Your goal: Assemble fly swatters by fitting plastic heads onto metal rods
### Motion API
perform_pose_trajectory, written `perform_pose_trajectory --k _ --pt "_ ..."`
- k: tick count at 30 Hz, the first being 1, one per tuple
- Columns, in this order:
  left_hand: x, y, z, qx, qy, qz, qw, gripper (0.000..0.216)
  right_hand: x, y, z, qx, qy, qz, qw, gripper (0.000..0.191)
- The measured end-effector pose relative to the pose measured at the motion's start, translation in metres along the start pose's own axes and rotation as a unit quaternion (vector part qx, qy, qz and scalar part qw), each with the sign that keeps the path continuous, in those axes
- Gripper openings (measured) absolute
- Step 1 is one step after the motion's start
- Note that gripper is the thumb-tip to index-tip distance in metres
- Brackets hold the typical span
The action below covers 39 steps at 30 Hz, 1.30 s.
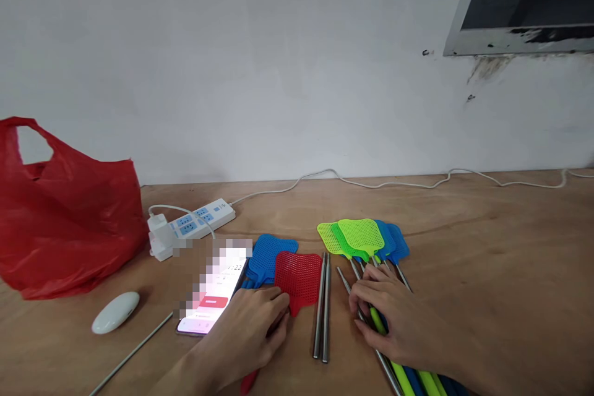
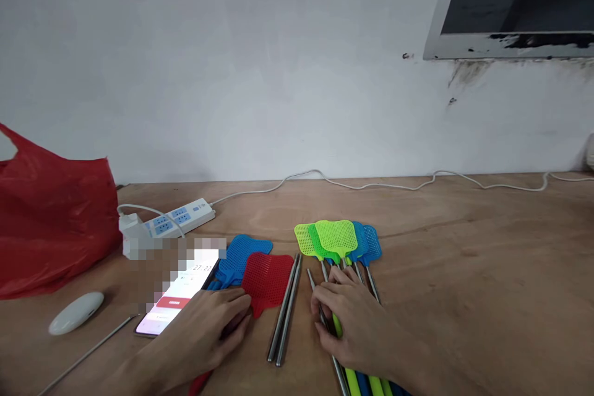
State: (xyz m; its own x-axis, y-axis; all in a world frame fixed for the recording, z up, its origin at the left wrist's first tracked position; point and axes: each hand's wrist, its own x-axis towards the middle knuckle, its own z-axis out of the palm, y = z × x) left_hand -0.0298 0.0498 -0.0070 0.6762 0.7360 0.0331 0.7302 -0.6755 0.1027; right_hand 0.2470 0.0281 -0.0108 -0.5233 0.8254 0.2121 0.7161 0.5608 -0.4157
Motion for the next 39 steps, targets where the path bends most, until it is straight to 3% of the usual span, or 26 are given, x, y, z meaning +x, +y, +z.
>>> perform_pose_trajectory --k 9,14,21,27,33,39 --pt "-0.001 0.004 -0.002 -0.017 -0.007 0.002 1.0 0.017 0.0 0.001 0.005 -0.007 0.012 0.005 1.0 0.014" --pt "0.001 0.005 0.003 -0.021 0.025 0.034 0.999 0.021 0.0 0.002 0.008 -0.003 0.019 0.017 1.0 0.024" --pt "0.001 0.005 0.008 -0.047 0.07 0.072 0.994 0.024 0.0 -0.004 0.005 -0.005 0.012 0.019 1.0 0.015" --pt "-0.001 0.006 0.009 -0.059 0.091 0.094 0.99 0.022 0.003 -0.003 0.009 -0.006 0.022 0.032 0.999 0.024" --pt "-0.001 0.004 0.009 -0.073 0.094 0.097 0.988 0.022 0.004 0.006 0.016 0.133 0.115 0.042 0.984 0.019" --pt "-0.002 0.006 0.006 -0.073 0.114 0.123 0.983 0.025 0.005 0.013 0.015 0.318 0.181 0.097 0.926 0.006"
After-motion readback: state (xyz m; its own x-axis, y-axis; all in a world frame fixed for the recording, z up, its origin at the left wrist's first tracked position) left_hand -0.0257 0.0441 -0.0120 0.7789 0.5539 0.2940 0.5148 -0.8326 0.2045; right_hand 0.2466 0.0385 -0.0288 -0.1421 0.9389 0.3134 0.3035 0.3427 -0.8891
